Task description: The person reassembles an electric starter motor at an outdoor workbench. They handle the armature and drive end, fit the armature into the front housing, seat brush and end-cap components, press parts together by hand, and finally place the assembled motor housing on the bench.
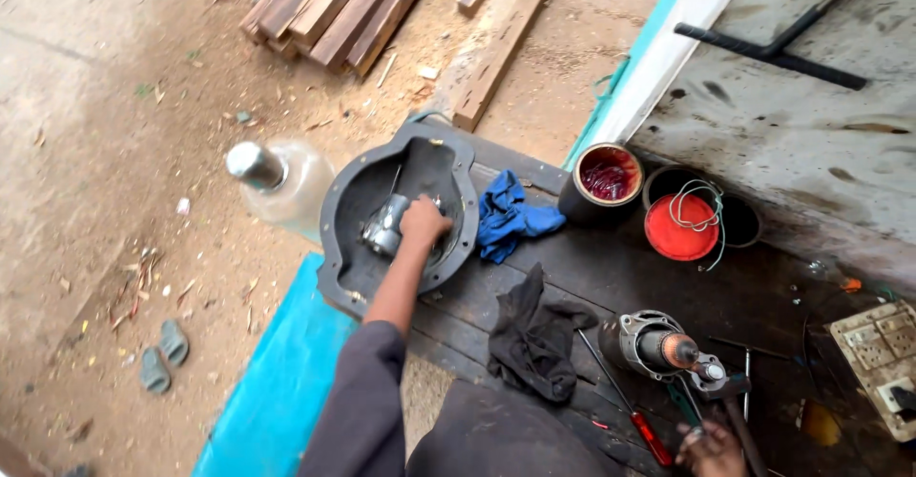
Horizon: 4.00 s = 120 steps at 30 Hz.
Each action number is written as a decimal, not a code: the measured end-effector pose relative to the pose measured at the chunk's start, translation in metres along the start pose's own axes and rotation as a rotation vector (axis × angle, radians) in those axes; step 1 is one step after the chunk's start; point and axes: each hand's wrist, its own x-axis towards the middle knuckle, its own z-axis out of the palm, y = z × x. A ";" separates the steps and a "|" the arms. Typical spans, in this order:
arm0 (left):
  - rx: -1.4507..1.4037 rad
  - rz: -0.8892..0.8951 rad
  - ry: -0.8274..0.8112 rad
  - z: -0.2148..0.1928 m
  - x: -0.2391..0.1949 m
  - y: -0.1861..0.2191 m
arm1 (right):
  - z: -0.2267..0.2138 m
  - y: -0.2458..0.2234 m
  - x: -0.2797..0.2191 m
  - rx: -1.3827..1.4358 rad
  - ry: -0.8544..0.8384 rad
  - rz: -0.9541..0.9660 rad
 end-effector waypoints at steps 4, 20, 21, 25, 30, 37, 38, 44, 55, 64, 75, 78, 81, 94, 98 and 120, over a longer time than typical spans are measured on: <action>0.139 0.012 0.093 0.039 0.032 0.003 | 0.030 0.050 -0.036 -0.315 0.089 0.028; -1.661 0.047 -0.691 -0.124 -0.110 0.019 | 0.254 -0.268 -0.265 0.262 -0.341 -0.607; -1.841 -0.027 -0.715 -0.109 -0.126 0.021 | 0.258 -0.299 -0.281 0.176 -0.316 -0.806; -2.109 -0.082 -0.951 -0.093 -0.189 0.073 | 0.267 -0.360 -0.305 -0.120 -0.103 -1.265; -2.082 -0.194 -1.299 -0.079 -0.230 0.100 | 0.258 -0.386 -0.306 -0.266 0.046 -1.332; -2.018 -0.290 -1.367 -0.082 -0.256 0.117 | 0.242 -0.377 -0.302 -0.475 0.060 -1.419; -2.025 -0.295 -1.369 -0.079 -0.258 0.118 | 0.239 -0.380 -0.304 -0.484 0.055 -1.419; -2.040 -0.305 -1.353 -0.067 -0.270 0.116 | 0.228 -0.395 -0.320 -0.670 0.002 -1.425; -1.949 -0.375 -1.374 -0.084 -0.285 0.128 | 0.224 -0.396 -0.320 -0.636 -0.012 -1.425; -1.948 -0.294 -1.340 -0.087 -0.293 0.136 | 0.241 -0.350 -0.305 -0.327 0.284 -1.359; -1.951 -0.440 -1.400 -0.071 -0.300 0.138 | 0.238 -0.324 -0.292 -0.259 0.320 -1.375; -1.951 -0.434 -1.424 -0.064 -0.303 0.133 | 0.233 -0.330 -0.299 -0.345 0.328 -1.362; -1.958 -0.447 -1.461 -0.069 -0.304 0.139 | 0.228 -0.325 -0.298 -0.399 0.353 -1.364; -1.826 -0.426 -1.522 -0.073 -0.299 0.149 | 0.191 -0.275 -0.290 -0.070 0.342 -1.284; -1.713 -0.304 -1.482 -0.062 -0.293 0.161 | 0.174 -0.275 -0.300 0.078 0.424 -1.281; -1.115 0.278 -0.974 -0.031 -0.351 0.305 | 0.050 -0.225 -0.261 0.345 0.253 -0.491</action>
